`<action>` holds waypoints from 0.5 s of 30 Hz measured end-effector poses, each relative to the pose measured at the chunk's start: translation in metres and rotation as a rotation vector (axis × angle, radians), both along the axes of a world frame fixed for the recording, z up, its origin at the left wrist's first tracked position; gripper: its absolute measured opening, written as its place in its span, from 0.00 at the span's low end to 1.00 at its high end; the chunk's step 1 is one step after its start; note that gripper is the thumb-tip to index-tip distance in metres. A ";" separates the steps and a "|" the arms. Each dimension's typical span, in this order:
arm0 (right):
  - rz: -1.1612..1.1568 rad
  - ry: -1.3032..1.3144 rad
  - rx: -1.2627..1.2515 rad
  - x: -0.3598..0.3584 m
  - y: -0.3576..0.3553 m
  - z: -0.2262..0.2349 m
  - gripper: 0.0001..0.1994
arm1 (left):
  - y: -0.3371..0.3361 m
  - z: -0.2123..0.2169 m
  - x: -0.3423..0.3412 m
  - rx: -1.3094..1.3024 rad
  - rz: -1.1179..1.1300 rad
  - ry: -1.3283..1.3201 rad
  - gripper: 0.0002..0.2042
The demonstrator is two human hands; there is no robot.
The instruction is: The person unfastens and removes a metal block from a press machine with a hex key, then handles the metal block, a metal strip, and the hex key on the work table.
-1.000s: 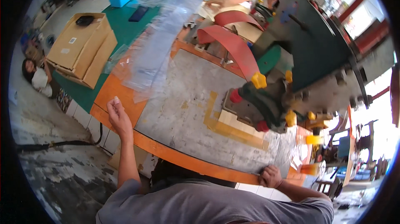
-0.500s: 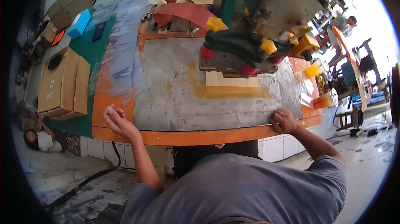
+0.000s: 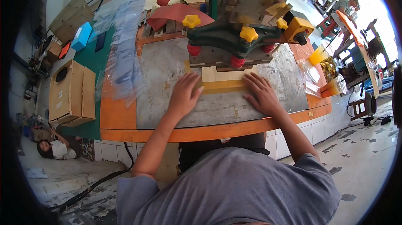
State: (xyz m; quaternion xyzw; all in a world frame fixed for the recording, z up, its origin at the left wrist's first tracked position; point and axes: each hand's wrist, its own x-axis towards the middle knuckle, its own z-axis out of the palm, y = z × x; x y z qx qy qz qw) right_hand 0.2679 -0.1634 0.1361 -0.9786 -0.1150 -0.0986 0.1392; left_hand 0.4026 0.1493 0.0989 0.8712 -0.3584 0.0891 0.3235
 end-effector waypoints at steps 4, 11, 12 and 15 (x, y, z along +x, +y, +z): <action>0.081 0.056 -0.047 0.010 0.002 -0.006 0.33 | -0.029 -0.005 -0.005 0.333 -0.047 -0.092 0.29; -0.087 0.048 -0.023 0.008 -0.003 -0.012 0.35 | -0.028 -0.005 -0.011 0.349 0.008 -0.065 0.30; -0.107 0.049 -0.018 0.008 -0.004 -0.013 0.35 | -0.025 -0.004 -0.013 0.318 0.017 -0.064 0.29; -0.111 0.033 -0.015 0.008 -0.006 -0.014 0.35 | -0.008 0.000 -0.009 0.206 0.024 -0.009 0.26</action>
